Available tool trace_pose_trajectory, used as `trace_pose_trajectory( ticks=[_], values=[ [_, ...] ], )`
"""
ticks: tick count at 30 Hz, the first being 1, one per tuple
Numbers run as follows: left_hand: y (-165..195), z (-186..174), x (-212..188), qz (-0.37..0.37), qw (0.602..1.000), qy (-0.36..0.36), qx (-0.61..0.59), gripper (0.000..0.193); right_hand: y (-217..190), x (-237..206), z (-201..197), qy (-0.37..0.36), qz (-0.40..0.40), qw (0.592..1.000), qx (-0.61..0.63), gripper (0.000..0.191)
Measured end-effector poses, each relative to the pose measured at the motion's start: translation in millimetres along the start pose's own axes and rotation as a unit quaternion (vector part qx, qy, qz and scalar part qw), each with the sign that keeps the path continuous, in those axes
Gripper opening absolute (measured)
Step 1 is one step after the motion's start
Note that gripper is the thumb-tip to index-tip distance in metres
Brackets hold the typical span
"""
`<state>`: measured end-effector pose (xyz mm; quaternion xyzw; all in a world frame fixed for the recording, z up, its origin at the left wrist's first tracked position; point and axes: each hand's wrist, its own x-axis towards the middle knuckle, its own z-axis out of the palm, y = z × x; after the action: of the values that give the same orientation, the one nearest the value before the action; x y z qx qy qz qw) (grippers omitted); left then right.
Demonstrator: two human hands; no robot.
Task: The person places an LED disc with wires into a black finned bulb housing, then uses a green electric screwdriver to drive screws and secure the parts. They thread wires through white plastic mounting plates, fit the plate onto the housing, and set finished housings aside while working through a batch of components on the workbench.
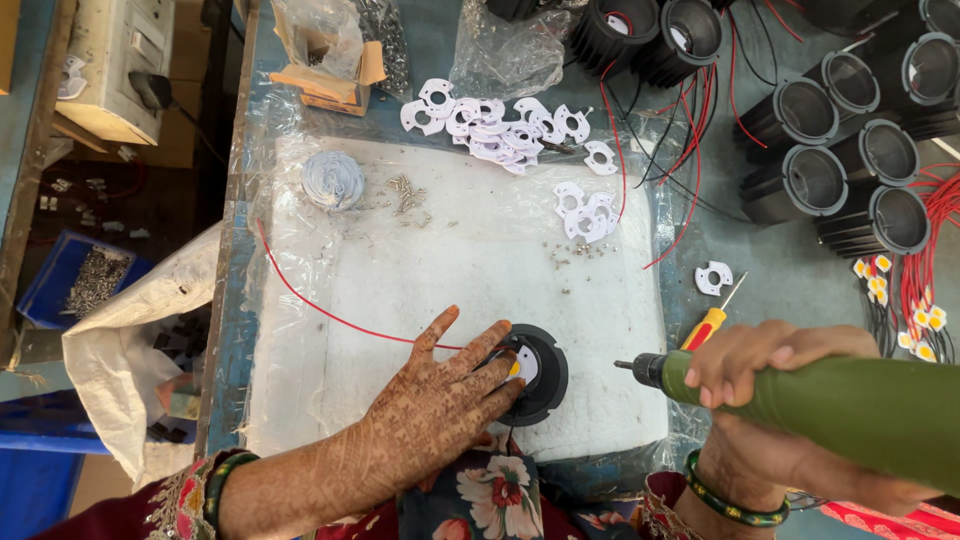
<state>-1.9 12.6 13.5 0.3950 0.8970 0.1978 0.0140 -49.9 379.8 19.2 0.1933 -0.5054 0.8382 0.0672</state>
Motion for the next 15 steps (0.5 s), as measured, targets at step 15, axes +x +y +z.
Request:
trace_pose_trajectory(
  ticks=[15],
  values=[
    [6.2, 10.3, 4.3, -0.031, 0.998, 0.041, 0.035, 0.040, 3.0, 3.6, 2.0, -0.043, 0.012, 0.999, 0.009, 0.105]
  ],
)
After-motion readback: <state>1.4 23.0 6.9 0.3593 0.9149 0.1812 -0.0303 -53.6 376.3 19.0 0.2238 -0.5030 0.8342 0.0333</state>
